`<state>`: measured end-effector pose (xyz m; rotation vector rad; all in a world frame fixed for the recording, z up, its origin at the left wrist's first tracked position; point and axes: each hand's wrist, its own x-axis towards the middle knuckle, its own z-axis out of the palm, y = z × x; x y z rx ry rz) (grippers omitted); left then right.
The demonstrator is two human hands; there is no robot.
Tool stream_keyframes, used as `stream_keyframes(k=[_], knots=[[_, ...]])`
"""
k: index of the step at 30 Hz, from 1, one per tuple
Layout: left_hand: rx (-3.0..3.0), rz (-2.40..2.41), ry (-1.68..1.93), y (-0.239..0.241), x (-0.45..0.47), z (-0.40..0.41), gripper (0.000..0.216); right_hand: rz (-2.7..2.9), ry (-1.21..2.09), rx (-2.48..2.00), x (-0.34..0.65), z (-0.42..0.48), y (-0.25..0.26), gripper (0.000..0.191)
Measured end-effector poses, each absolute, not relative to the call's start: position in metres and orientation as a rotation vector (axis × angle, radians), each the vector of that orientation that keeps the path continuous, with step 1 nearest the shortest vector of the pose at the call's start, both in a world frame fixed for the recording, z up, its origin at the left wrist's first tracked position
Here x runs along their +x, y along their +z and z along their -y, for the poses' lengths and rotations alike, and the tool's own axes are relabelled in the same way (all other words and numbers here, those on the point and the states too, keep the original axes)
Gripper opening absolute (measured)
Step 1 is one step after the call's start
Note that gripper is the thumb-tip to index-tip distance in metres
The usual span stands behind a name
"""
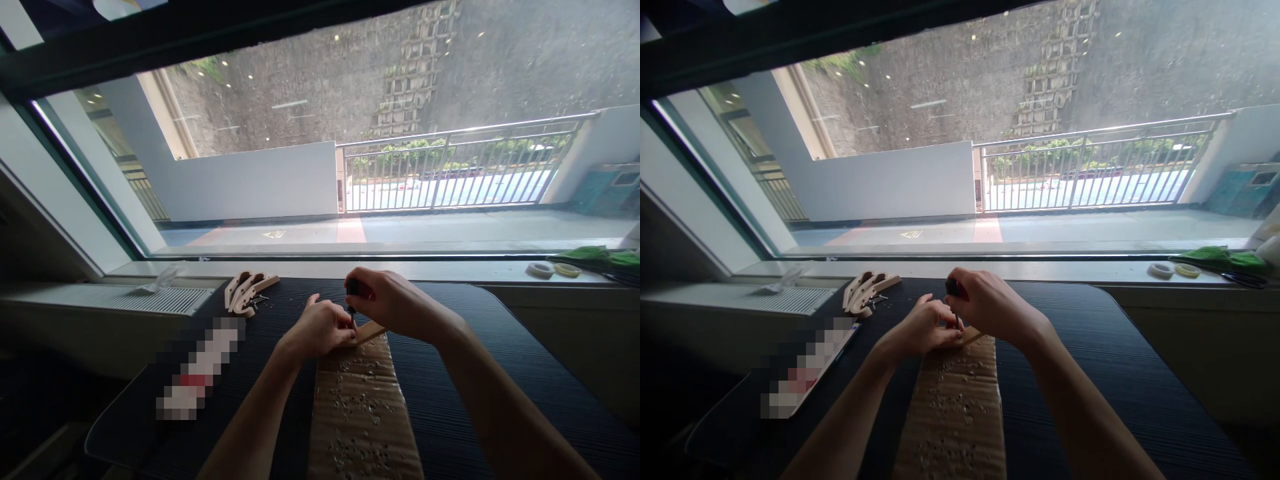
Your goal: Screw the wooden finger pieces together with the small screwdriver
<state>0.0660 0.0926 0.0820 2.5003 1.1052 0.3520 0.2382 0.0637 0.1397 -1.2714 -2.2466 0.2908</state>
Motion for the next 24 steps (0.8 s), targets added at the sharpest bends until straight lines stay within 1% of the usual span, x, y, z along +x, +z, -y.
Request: stream_keyframes(k=[5, 9, 14, 16, 20, 24], knots=[[2.512, -1.093, 0.363, 0.0834, 0.0666, -0.0916, 0.016, 2.219, 0.321, -1.243, 0.2374, -0.0618, 0.1406, 0.031], [2.52, -1.099, 0.348, 0.0832, 0.066, -0.0914, 0.017, 2.195, 0.356, -1.255, 0.237, -0.0618, 0.1432, 0.024], [2.522, -1.118, 0.339, 0.0806, 0.0656, -0.0919, 0.018, 2.189, 0.384, -1.258, 0.2377, -0.0643, 0.1427, 0.022], [2.512, -1.127, 0.355, 0.0798, 0.0658, -0.092, 0.017, 2.184, 0.369, -1.266, 0.2386, -0.0644, 0.1419, 0.023], [2.513, -1.108, 0.375, 0.0806, 0.0658, -0.0914, 0.018, 2.208, 0.362, -1.227, 0.2399, -0.0625, 0.1418, 0.032], [2.506, -1.102, 0.368, 0.0835, 0.0653, -0.0901, 0.016, 2.205, 0.365, -1.197, 0.2398, -0.0622, 0.1438, 0.027]])
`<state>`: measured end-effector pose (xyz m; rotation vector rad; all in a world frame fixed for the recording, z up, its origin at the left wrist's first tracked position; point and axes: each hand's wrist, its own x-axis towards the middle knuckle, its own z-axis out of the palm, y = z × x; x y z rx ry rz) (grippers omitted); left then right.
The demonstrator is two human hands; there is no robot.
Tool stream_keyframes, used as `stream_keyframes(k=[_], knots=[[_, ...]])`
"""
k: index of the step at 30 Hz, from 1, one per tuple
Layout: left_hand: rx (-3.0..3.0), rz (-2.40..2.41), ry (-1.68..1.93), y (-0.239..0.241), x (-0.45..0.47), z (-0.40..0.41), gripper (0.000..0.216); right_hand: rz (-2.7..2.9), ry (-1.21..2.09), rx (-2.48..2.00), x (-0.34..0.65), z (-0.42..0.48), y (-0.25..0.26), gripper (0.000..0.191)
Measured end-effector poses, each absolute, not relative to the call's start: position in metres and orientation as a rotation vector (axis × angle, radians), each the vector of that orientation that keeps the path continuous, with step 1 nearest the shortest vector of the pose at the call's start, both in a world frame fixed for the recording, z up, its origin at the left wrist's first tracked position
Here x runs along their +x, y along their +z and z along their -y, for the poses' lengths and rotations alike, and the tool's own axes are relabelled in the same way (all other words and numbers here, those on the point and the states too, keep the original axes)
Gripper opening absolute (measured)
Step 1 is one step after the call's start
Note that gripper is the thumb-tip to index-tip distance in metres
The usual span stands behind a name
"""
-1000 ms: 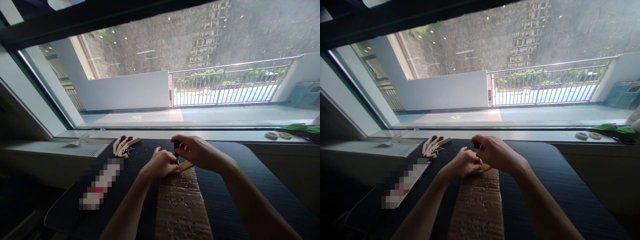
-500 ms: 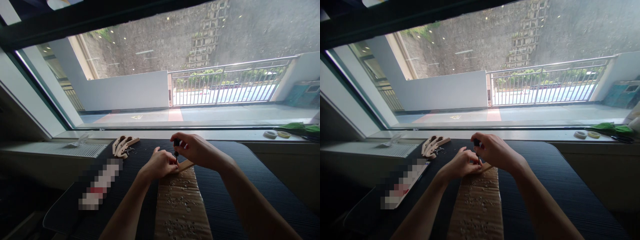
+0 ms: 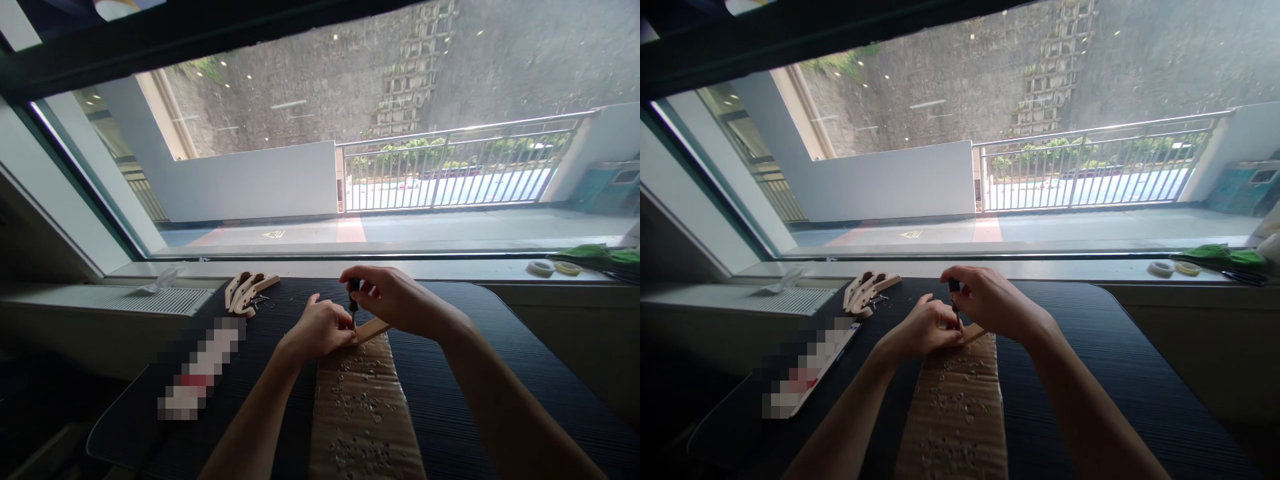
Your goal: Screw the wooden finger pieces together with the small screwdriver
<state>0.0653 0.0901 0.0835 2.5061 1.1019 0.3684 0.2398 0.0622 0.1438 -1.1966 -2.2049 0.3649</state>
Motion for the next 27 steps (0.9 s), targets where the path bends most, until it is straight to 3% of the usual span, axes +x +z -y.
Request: stream_keyframes(k=[27], knots=[[2.525, -1.118, 0.383, 0.0832, 0.068, -0.089, 0.018, 2.211, 0.267, -1.121, 0.2403, -0.0627, 0.1436, 0.023]])
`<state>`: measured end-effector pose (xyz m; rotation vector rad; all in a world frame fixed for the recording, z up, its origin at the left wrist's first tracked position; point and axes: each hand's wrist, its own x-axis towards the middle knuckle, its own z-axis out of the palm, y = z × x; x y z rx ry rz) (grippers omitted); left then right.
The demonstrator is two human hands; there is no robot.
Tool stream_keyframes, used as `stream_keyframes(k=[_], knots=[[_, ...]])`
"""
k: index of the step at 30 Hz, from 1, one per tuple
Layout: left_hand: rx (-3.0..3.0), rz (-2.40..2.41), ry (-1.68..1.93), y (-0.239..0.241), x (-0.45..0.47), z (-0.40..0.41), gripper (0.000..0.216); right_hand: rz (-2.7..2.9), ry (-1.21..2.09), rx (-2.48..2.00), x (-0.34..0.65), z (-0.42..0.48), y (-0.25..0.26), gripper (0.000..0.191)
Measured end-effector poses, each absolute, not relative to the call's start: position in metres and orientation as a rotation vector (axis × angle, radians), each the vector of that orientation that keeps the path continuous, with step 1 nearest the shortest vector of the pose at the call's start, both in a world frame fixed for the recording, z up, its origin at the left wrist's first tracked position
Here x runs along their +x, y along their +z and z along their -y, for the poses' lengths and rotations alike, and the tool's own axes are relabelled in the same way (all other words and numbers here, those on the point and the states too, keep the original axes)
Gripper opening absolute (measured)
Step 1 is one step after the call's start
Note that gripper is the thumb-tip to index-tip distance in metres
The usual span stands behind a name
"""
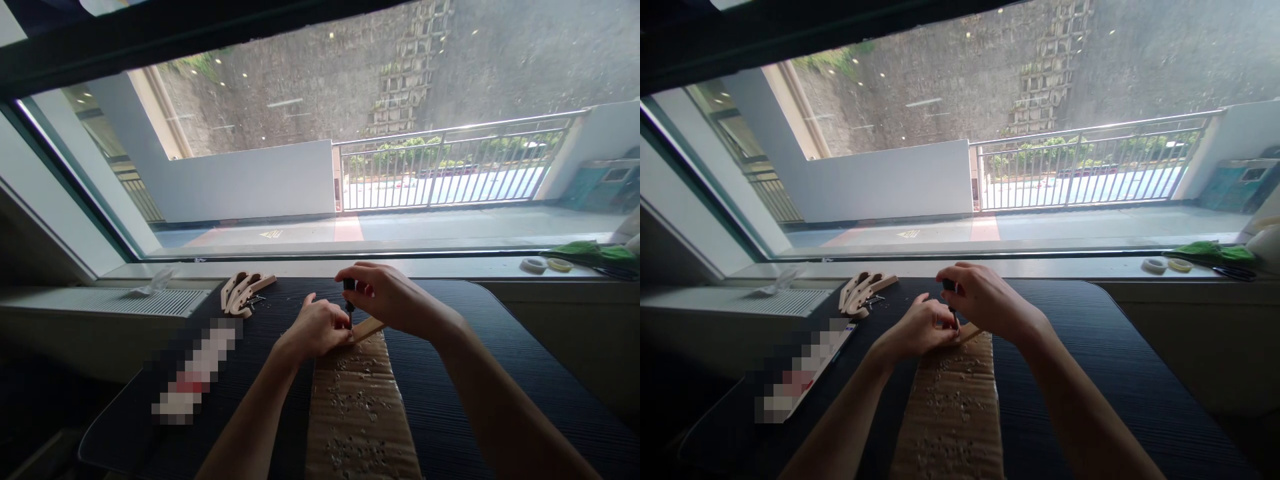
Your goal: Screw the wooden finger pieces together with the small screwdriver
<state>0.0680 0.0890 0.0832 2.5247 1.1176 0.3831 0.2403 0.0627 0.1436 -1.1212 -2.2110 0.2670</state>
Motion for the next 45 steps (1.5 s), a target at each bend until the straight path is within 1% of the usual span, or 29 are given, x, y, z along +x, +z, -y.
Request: stream_keyframes(k=[9, 17, 22, 29, 34, 36, 41, 45], knots=[[2.494, -1.133, 0.366, 0.082, 0.067, -0.09, 0.017, 2.173, 0.362, -1.101, 0.237, -0.066, 0.14, 0.02], [2.478, -1.152, 0.383, 0.082, 0.067, -0.089, 0.017, 2.145, 0.431, -1.116, 0.237, -0.07, 0.135, 0.023], [2.468, -1.165, 0.396, 0.081, 0.068, -0.089, 0.015, 2.164, 0.432, -1.105, 0.238, -0.069, 0.137, 0.029], [2.461, -1.167, 0.398, 0.083, 0.068, -0.088, 0.014, 2.141, 0.418, -1.12, 0.24, -0.073, 0.136, 0.025], [2.45, -1.17, 0.369, 0.088, 0.069, -0.086, 0.016, 2.131, 0.34, -1.154, 0.241, -0.075, 0.134, 0.021], [2.447, -1.165, 0.379, 0.087, 0.069, -0.086, 0.017, 2.121, 0.359, -1.161, 0.24, -0.076, 0.133, 0.021], [2.444, -1.164, 0.406, 0.081, 0.067, -0.09, 0.016, 2.12, 0.457, -1.15, 0.236, -0.073, 0.132, 0.029], [2.455, -1.163, 0.409, 0.078, 0.067, -0.091, 0.014, 2.171, 0.469, -1.083, 0.236, -0.069, 0.136, 0.035]])
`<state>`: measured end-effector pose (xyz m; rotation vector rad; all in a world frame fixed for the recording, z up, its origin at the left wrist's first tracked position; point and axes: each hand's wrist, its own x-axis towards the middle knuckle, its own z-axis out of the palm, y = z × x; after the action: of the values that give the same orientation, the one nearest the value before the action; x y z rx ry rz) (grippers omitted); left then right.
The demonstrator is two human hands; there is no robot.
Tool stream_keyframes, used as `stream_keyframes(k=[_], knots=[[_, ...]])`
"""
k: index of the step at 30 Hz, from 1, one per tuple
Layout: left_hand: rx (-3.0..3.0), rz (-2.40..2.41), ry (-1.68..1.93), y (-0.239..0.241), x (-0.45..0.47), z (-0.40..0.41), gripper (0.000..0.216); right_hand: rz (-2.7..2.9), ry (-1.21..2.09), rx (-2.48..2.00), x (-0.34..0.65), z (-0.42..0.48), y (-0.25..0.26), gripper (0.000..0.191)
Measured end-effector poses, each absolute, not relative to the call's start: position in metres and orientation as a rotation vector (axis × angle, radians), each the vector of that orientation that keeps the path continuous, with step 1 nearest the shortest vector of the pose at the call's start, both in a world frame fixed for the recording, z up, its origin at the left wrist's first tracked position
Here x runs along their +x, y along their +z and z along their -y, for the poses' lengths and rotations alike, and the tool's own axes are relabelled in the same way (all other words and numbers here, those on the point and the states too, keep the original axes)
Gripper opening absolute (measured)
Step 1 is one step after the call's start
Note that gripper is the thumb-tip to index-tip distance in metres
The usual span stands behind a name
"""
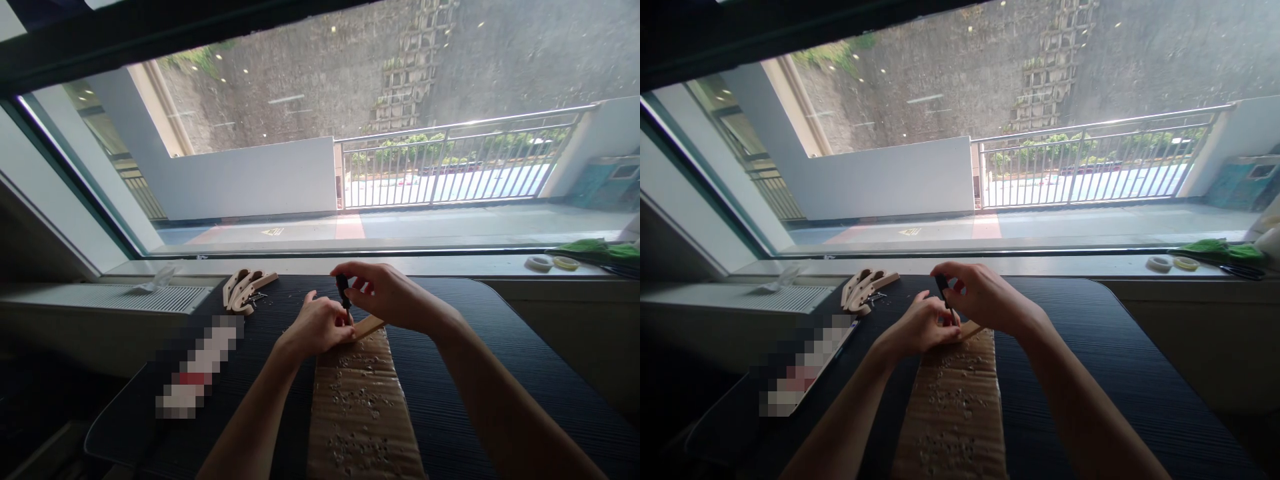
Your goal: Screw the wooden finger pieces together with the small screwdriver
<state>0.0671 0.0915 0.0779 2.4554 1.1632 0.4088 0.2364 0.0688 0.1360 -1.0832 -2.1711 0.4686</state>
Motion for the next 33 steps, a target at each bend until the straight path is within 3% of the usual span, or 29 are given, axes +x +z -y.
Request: stream_keyframes(k=[10, 16, 27, 33], knots=[[2.441, -1.168, 0.4, 0.0839, 0.0683, -0.0877, 0.017, 2.116, 0.466, -1.135, 0.2425, -0.0726, 0.1368, 0.023], [2.454, -1.163, 0.388, 0.083, 0.0682, -0.0878, 0.017, 2.16, 0.374, -1.129, 0.2386, -0.07, 0.1355, 0.032], [2.466, -1.174, 0.378, 0.0821, 0.0684, -0.0886, 0.016, 2.199, 0.331, -1.135, 0.2386, -0.0742, 0.1334, 0.025], [2.465, -1.162, 0.379, 0.0816, 0.0684, -0.0889, 0.015, 2.253, 0.317, -1.131, 0.2382, -0.0666, 0.1367, 0.031]])
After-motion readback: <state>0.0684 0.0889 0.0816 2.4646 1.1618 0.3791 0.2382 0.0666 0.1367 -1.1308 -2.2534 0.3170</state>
